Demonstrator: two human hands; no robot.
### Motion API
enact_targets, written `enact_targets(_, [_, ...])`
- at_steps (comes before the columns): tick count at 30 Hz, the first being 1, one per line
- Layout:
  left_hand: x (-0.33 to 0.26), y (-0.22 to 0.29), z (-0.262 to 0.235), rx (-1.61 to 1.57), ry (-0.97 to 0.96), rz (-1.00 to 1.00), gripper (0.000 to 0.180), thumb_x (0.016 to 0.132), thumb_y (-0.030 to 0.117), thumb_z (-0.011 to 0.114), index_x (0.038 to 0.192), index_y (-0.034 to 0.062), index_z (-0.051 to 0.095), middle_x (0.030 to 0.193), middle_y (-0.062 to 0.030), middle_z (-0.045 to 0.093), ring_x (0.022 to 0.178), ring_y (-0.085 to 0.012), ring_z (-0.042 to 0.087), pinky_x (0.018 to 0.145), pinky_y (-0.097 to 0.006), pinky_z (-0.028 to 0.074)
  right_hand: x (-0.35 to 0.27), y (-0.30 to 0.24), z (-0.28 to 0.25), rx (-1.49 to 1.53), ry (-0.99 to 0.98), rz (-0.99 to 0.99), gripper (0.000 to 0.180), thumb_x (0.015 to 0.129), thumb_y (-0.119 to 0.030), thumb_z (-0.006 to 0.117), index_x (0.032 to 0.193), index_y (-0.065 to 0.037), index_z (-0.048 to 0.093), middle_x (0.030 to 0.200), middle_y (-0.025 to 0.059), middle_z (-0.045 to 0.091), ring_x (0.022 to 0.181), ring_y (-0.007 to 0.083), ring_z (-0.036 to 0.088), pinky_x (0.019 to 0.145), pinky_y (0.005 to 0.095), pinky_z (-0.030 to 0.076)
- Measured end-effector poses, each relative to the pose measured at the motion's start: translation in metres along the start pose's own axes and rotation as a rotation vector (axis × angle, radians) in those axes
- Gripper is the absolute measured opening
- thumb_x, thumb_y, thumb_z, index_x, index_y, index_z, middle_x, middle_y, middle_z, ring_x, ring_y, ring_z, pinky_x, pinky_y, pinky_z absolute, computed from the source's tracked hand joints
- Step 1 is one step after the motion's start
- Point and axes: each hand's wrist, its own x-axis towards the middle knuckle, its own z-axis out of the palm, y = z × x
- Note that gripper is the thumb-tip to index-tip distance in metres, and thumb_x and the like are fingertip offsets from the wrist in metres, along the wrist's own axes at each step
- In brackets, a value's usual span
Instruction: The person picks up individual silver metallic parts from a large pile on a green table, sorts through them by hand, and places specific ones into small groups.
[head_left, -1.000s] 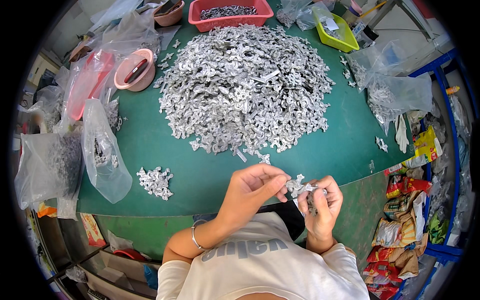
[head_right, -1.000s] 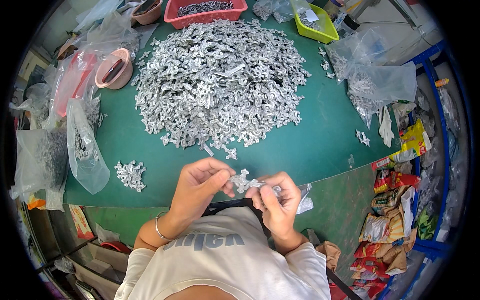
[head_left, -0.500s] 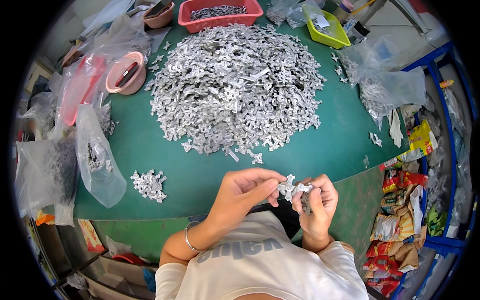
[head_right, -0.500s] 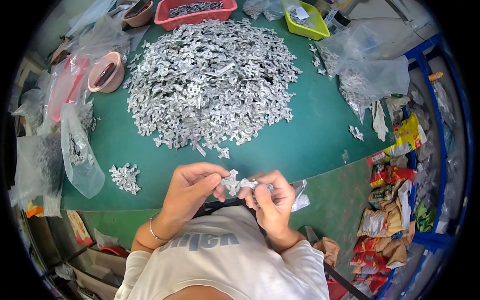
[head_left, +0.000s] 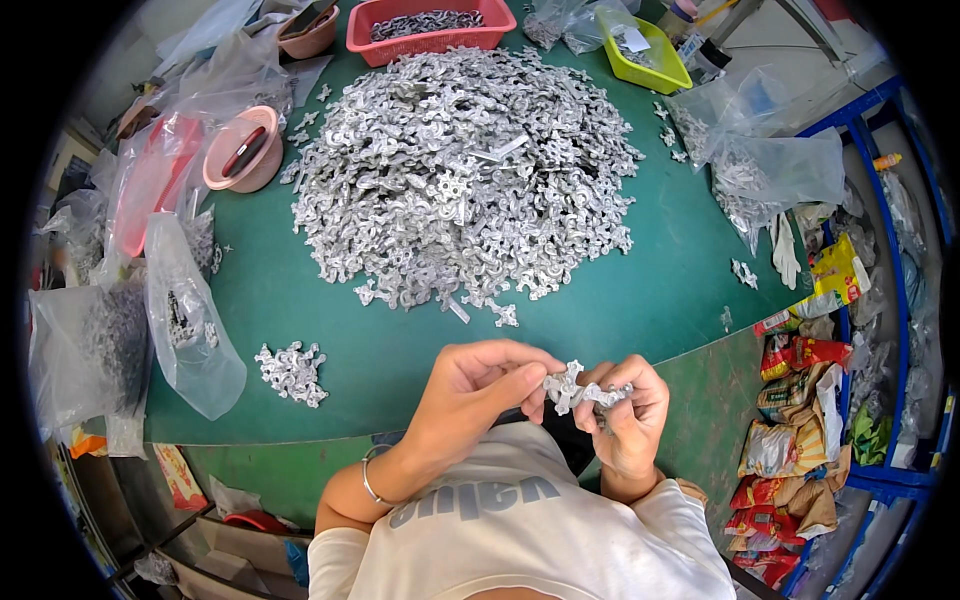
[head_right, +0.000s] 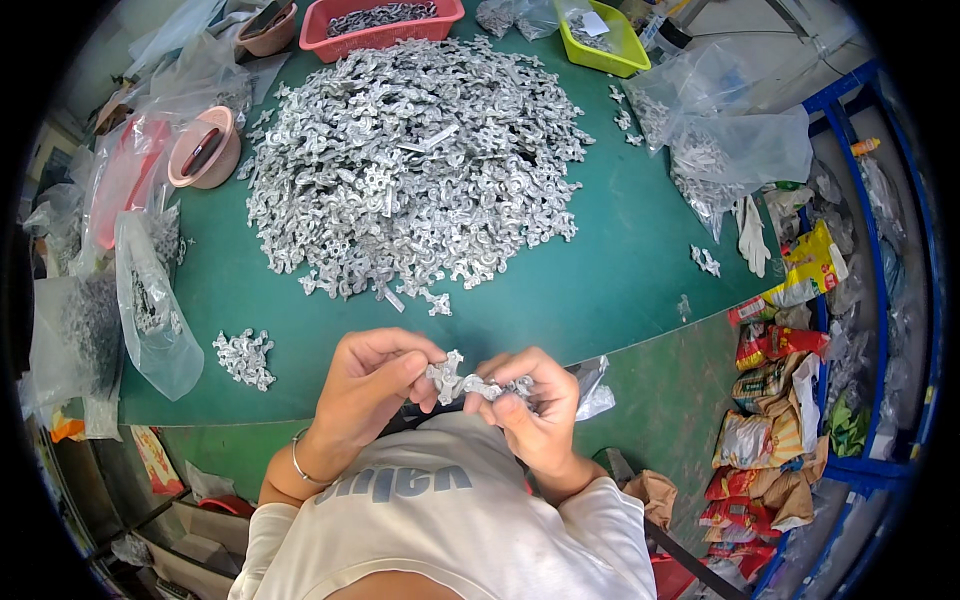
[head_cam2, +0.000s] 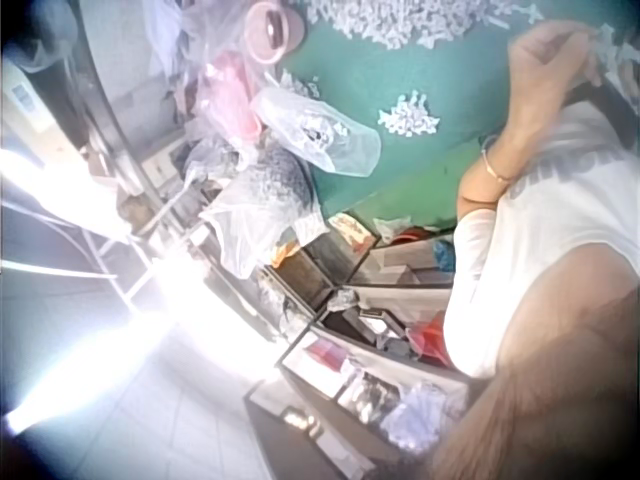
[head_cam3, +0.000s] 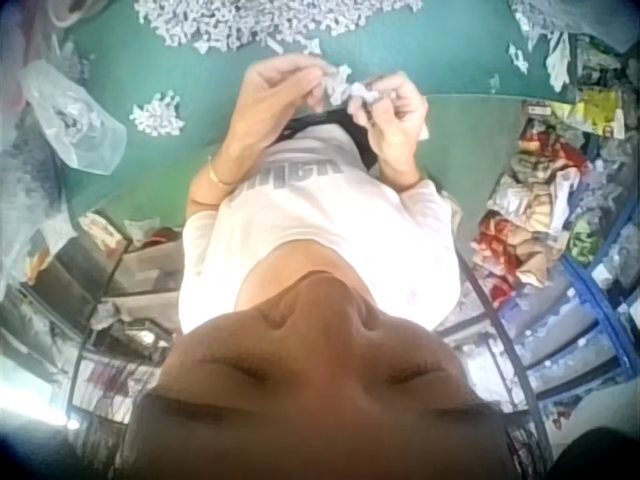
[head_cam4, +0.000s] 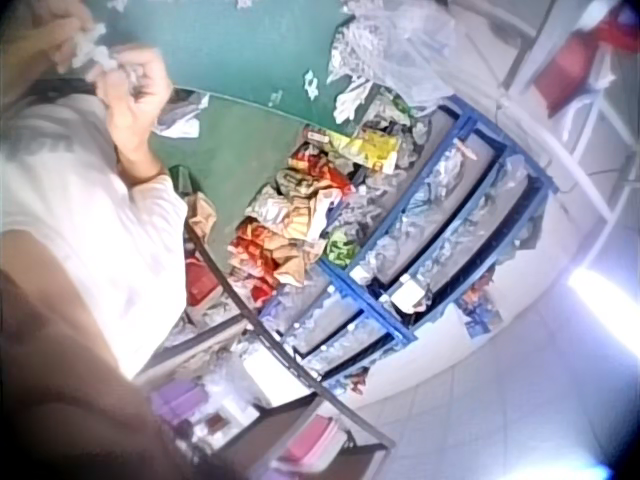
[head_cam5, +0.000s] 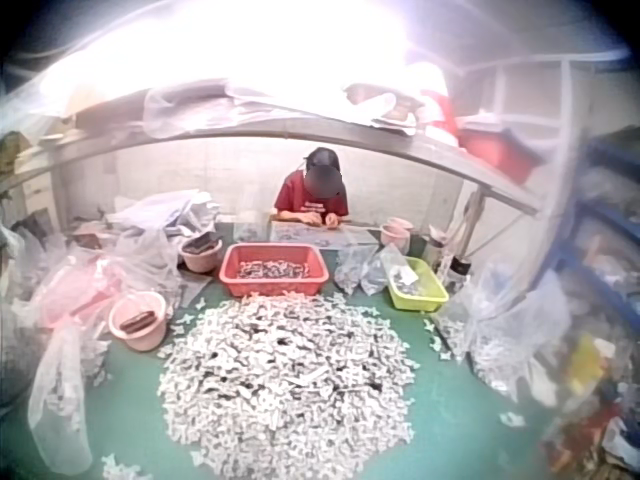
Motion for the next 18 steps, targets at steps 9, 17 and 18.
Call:
enact_targets(9, [-0.0013,-0.0008,-0.0006,-0.001,-0.008,0.008,0.016,0.086,0.006,0.051,0.095,-0.0062,0.059,0.074,-0.0057,0.058,0.063,-0.0087,0.053,0.060,-0.023,0.046,0.0000,0.0015,-0.0003,-0.002,-0.040,-0.006,0.028,0.083,-0.023,0.060,0.089,0.001,0.049,0.077,0.0170,0.058,0.056,0.0097,0.046,0.051,0.0211,0.037])
enact_targets(17, [-0.0025,-0.0006,-0.0010,0.017,-0.010,0.057,0.016,0.086,0.005,0.051,0.095,-0.0053,0.059,0.074,-0.0050,0.057,0.063,-0.0081,0.052,0.059,-0.022,0.045,-0.0013,-0.0019,0.0003,-0.042,-0.063,0.027,0.026,0.083,-0.022,0.060,0.087,0.002,0.050,0.075,0.0148,0.058,0.061,0.0126,0.050,0.055,0.0238,0.039])
enact_targets(18, [-0.0026,-0.0005,-0.0010,0.024,-0.009,0.078,0.015,0.086,0.005,0.051,0.095,-0.0049,0.059,0.074,-0.0050,0.057,0.063,-0.0081,0.052,0.059,-0.022,0.044,-0.0013,-0.0024,0.0006,-0.077,-0.075,0.018,0.025,0.083,-0.021,0.060,0.086,0.002,0.050,0.075,0.0141,0.058,0.064,0.0141,0.052,0.057,0.0252,0.041])
